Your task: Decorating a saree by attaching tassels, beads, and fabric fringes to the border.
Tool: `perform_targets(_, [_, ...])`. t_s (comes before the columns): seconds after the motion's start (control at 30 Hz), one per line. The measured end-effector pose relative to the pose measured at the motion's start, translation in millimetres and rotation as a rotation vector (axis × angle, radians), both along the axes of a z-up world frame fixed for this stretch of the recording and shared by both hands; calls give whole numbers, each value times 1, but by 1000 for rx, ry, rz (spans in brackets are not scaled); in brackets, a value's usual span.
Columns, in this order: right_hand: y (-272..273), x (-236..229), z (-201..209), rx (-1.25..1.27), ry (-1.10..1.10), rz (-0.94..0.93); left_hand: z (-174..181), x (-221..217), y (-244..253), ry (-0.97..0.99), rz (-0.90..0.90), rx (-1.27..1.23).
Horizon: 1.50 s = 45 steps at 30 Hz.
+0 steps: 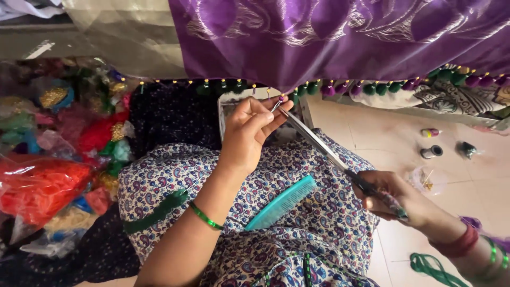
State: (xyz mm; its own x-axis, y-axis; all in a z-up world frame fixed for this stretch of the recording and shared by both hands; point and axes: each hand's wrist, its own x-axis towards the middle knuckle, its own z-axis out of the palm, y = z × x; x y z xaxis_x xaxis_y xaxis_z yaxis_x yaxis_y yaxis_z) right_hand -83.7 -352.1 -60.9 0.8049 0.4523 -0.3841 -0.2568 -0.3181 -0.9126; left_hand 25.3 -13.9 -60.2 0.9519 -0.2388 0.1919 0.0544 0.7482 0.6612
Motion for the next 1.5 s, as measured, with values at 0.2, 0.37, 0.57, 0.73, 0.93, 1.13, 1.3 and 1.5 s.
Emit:
perform_targets(0.2, [2, 16, -2, 4, 9, 4, -4, 1, 0, -30, -17, -49])
perform_targets(0.37, [14, 12, 13, -194, 48, -37, 5, 5, 4, 9, 141, 266])
perform_targets(0.57, [-4, 7, 28, -382, -70, -134, 20, 33, 8, -139, 147, 610])
perform_targets(0.73, [-22, 9, 46, -523, -282, -156, -3, 41, -8, -364, 115, 602])
perform_targets(0.93, [-7, 20, 69, -700, -572, -16, -29, 28, -10, -343, 245, 640])
perform_targets(1.13, [30, 42, 93, -822, -907, 125, -40, 23, -10, -272, 205, 550])
perform_targets(1.3, [96, 52, 143, -1250, -610, 176, -36, 21, -8, -303, 251, 591])
perform_targets(1.5, [88, 74, 127, -1110, -684, 345, -40, 26, -13, -225, 214, 602])
